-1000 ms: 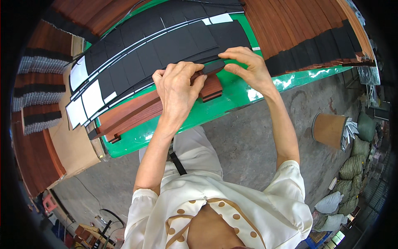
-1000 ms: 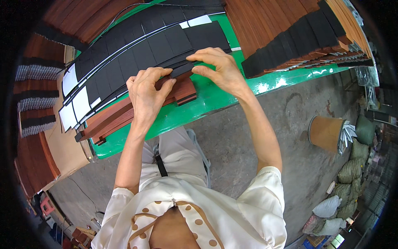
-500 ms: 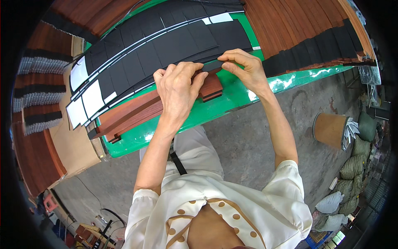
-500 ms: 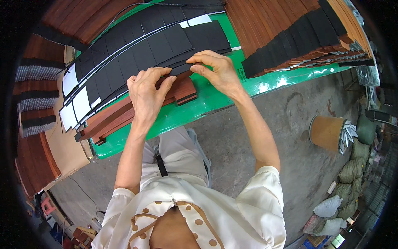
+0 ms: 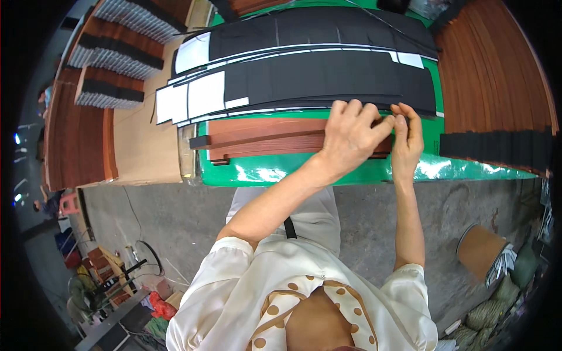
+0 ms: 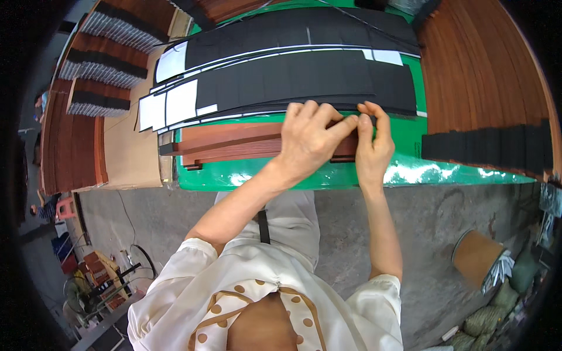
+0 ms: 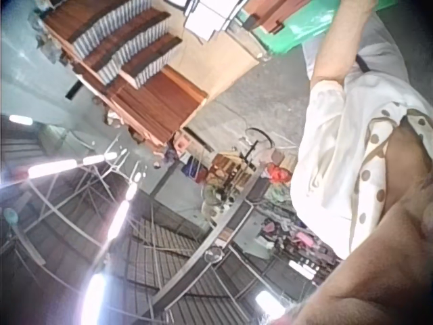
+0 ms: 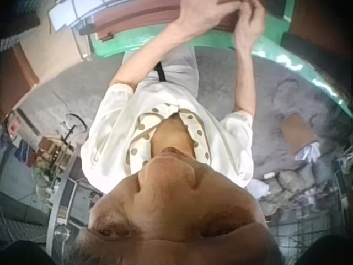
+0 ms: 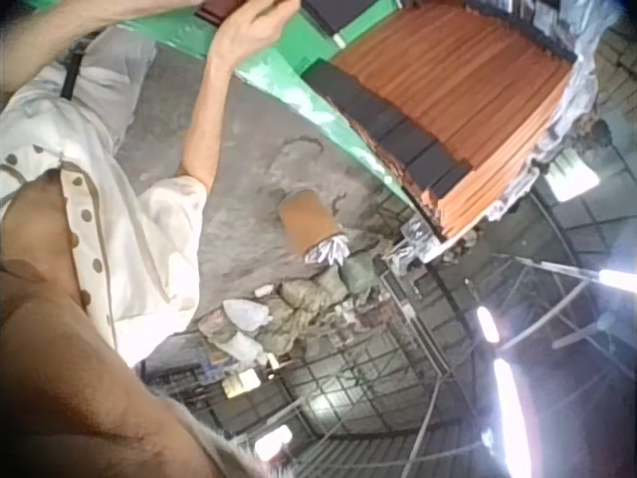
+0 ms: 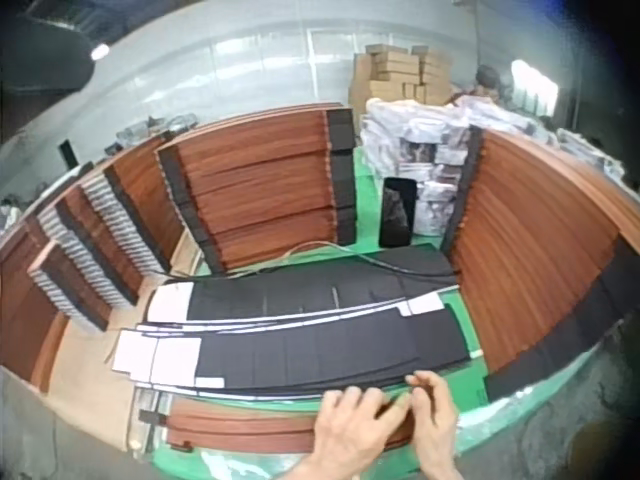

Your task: Assembling wooden furniture panels by applying black strips and stacking them.

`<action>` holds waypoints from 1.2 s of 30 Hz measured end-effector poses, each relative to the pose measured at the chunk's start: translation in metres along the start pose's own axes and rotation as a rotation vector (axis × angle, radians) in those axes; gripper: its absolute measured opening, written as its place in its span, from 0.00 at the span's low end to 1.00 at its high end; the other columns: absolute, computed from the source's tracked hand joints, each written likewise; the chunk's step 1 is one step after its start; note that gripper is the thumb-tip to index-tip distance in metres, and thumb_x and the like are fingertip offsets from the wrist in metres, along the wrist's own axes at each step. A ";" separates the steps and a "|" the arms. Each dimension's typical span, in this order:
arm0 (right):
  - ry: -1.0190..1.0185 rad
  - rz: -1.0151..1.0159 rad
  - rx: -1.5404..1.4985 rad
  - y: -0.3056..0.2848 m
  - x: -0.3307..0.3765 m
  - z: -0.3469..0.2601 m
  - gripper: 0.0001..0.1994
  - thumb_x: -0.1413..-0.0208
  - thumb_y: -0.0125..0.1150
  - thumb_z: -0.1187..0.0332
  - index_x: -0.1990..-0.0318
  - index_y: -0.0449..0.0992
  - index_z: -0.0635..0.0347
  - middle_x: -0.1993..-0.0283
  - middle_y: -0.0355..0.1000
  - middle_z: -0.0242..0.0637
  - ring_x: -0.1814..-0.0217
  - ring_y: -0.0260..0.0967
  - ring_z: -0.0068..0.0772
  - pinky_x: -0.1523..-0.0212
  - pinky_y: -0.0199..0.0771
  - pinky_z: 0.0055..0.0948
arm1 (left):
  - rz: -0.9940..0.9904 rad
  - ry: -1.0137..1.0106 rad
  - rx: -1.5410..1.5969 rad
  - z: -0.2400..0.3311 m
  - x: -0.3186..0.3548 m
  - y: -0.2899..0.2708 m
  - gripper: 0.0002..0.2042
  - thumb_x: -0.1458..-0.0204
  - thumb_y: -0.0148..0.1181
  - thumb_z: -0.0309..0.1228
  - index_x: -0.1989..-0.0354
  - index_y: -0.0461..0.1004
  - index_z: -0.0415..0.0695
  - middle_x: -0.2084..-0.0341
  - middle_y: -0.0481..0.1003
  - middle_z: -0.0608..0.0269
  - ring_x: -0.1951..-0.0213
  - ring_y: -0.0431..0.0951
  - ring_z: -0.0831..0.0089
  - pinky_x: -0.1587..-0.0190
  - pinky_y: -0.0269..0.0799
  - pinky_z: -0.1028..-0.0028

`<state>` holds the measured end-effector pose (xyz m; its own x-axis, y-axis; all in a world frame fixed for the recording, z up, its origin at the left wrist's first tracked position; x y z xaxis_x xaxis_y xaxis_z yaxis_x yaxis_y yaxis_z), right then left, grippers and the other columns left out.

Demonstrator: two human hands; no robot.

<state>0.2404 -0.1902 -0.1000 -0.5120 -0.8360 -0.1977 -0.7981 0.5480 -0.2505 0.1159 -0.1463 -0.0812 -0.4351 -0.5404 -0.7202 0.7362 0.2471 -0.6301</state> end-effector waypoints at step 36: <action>-0.042 0.018 0.206 -0.035 0.037 0.055 0.17 0.46 0.51 0.80 0.47 0.67 0.67 0.47 0.67 0.42 0.43 0.63 0.32 0.43 0.61 0.29 | 0.037 -0.623 0.052 -0.131 0.178 -0.210 0.17 0.53 0.60 0.27 0.52 0.72 0.41 0.55 0.73 0.52 0.51 0.71 0.58 0.47 0.63 0.63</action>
<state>0.2670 -0.2385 -0.1504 -0.5080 -0.8266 -0.2423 -0.7050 0.5606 -0.4343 -0.1839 -0.1888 -0.1151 -0.0365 -0.9038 -0.4264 0.7762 0.2431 -0.5818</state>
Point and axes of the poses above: each hand's wrist, its own x-axis away from the middle knuckle, its own y-axis out of the palm, z = x × y, the point moved 2 cm from there along -x, towards the middle knuckle
